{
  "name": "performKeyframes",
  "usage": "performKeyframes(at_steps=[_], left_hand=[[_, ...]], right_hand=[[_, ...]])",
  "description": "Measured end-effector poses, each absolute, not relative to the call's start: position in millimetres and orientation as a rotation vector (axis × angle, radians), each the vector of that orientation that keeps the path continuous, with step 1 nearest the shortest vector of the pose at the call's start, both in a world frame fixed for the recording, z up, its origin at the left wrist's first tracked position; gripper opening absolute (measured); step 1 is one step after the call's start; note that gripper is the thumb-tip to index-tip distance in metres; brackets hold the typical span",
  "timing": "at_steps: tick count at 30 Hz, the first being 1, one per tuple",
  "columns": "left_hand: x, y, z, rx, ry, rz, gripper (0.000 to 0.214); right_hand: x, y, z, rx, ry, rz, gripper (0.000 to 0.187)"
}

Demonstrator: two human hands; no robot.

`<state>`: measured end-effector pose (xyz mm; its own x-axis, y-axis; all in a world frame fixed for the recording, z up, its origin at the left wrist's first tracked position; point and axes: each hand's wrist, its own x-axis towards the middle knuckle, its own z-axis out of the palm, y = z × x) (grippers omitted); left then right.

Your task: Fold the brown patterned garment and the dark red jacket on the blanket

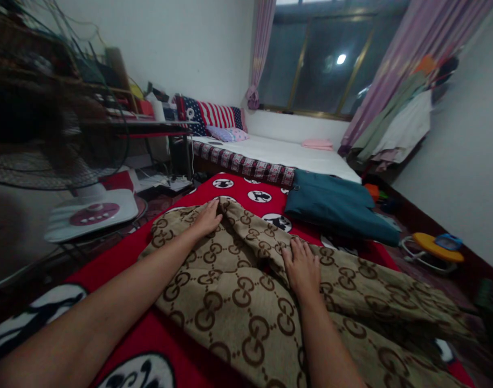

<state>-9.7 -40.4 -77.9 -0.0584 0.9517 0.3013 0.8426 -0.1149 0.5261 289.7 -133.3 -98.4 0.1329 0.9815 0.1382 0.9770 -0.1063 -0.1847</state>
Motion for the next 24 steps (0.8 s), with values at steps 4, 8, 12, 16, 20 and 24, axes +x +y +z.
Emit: performKeyframes(at_steps=[4, 8, 12, 16, 20, 24], left_hand=[[-21.6, -33.0, -86.4, 2.026, 2.082, 0.747, 0.051], [-26.6, -21.0, -86.1, 1.996, 2.171, 0.675, 0.042], [-35.8, -6.4, -67.3, 1.946, 2.155, 0.651, 0.031], [-42.2, 1.6, -36.3, 2.075, 1.954, 0.79, 0.045], [-28.8, 3.1, -5.6, 2.221, 1.592, 0.972, 0.038], [-11.4, -11.2, -4.9, 2.523, 1.184, 0.938, 0.044]], right_hand=[[294.6, -134.2, -100.2, -2.208, -1.872, 0.018, 0.061], [297.0, -135.8, -102.8, -2.282, -1.788, -0.05, 0.064], [296.2, -136.3, -104.4, -2.284, -1.768, -0.096, 0.064], [295.4, -135.9, -105.1, -2.266, -1.757, -0.118, 0.063], [296.5, -135.5, -105.2, -2.231, -1.759, -0.138, 0.062], [297.4, -136.1, -103.1, -2.223, -1.768, -0.123, 0.061]])
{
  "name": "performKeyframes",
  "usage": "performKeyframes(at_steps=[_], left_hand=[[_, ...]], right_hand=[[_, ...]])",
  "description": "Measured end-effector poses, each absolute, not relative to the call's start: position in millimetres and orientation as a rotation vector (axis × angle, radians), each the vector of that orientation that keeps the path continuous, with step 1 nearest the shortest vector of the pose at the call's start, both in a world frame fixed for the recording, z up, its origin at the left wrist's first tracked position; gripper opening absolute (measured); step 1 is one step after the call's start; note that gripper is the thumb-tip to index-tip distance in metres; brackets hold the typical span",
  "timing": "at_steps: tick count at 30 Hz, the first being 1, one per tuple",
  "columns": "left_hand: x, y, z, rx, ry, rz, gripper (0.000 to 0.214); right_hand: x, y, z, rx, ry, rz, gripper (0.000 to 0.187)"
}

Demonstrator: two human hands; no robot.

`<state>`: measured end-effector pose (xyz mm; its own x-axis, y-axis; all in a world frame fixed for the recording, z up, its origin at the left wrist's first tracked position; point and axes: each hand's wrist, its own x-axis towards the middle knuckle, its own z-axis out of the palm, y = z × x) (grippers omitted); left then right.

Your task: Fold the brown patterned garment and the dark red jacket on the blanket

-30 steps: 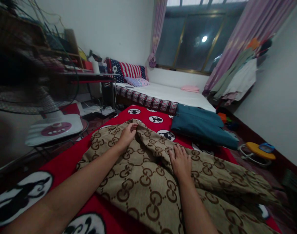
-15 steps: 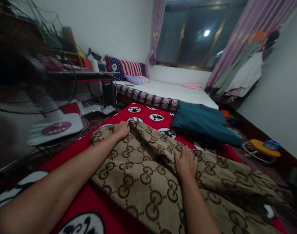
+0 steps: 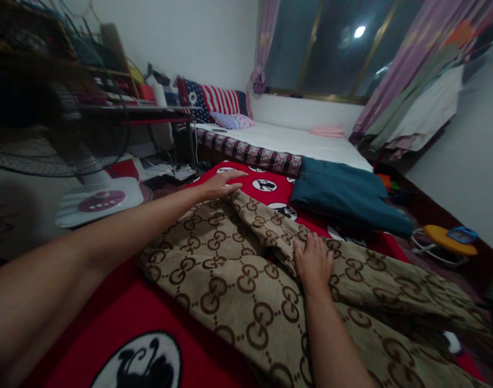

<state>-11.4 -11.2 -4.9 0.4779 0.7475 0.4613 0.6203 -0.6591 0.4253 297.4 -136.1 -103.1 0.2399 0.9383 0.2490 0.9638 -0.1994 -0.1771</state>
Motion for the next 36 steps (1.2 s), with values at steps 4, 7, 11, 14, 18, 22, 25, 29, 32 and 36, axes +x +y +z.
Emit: performKeyframes(at_steps=[4, 7, 11, 14, 18, 22, 25, 29, 32, 36], left_hand=[[-17.0, -44.9, -52.3, 2.664, 1.187, 0.465, 0.039], [-28.0, -64.0, -81.0, 2.632, 1.336, 0.42, 0.039], [-13.9, -65.0, -58.9, 2.571, 1.548, 0.246, 0.033], [27.7, -65.3, -23.4, 2.55, 1.757, 0.195, 0.021], [97.9, -93.4, -17.8, 2.708, 1.433, 0.666, 0.035], [137.0, -128.7, -63.5, 2.61, 1.093, 0.708, 0.05], [139.0, -135.3, -93.6, 2.562, 1.117, 0.724, 0.045], [130.8, -126.1, -103.7, 2.515, 1.05, 0.761, 0.028], [127.7, -120.2, -103.3, 2.468, 0.997, 0.855, 0.019], [127.4, -117.8, -105.8, 2.441, 0.926, 0.974, 0.016]], right_hand=[[296.6, -137.5, -100.8, -2.222, -1.757, -0.074, 0.061], [296.0, -137.9, -100.6, -2.205, -1.756, -0.059, 0.06], [294.8, -137.8, -101.0, -2.196, -1.741, -0.06, 0.058], [292.6, -138.9, -100.1, -2.201, -1.715, -0.025, 0.057], [291.1, -142.1, -98.3, -2.168, -1.7, 0.014, 0.053], [297.0, -143.2, -98.2, -2.043, -1.62, 0.073, 0.047], [305.2, -141.6, -99.5, -1.899, -1.458, 0.116, 0.044], [309.8, -139.2, -103.2, -1.742, -1.304, 0.164, 0.038], [306.1, -142.3, -102.8, -1.667, -1.262, 0.229, 0.035], [313.2, -161.9, -82.9, -1.598, -1.399, 0.268, 0.036]])
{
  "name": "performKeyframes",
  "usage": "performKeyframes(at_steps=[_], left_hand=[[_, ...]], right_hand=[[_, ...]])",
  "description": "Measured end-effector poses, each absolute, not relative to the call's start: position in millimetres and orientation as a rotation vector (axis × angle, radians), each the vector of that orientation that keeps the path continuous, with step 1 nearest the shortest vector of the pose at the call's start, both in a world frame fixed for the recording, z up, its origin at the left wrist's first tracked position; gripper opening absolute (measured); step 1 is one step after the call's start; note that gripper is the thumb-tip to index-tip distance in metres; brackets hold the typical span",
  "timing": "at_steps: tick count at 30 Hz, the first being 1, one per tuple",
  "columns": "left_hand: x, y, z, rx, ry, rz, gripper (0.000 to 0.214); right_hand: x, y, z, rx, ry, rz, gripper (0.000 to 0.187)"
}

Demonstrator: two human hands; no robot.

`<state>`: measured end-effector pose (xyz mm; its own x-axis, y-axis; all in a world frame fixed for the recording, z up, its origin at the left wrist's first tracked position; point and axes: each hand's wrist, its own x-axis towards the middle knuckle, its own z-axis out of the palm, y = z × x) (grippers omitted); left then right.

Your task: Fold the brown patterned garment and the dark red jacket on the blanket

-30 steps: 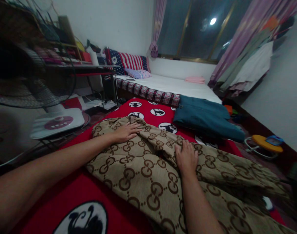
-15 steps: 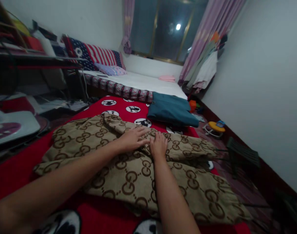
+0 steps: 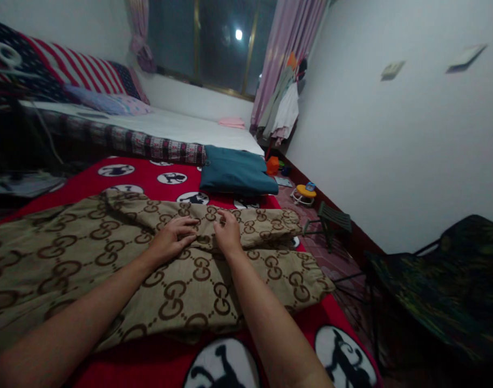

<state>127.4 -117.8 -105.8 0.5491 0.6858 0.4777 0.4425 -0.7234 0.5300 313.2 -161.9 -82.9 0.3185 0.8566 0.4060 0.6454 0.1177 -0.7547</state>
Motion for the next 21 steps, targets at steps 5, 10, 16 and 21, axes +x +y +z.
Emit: performKeyframes(at_steps=[5, 10, 16, 21], left_hand=[[129.5, -118.9, -105.9, 2.383, 0.942, 1.057, 0.028], [129.9, -120.8, -105.0, 2.359, 0.957, 1.065, 0.028], [129.2, -122.1, -106.6, 2.366, 0.976, 1.068, 0.022], [129.9, -122.7, -107.1, 2.399, 0.986, 1.054, 0.011]], right_hand=[[374.3, -208.2, -49.5, -1.757, -1.661, -0.242, 0.039], [436.4, -243.0, -52.9, -2.535, -1.835, -0.28, 0.036], [466.2, -258.5, -31.3, -2.728, -1.777, -0.169, 0.047], [482.3, -299.1, -13.2, -2.72, -1.702, -0.007, 0.054]])
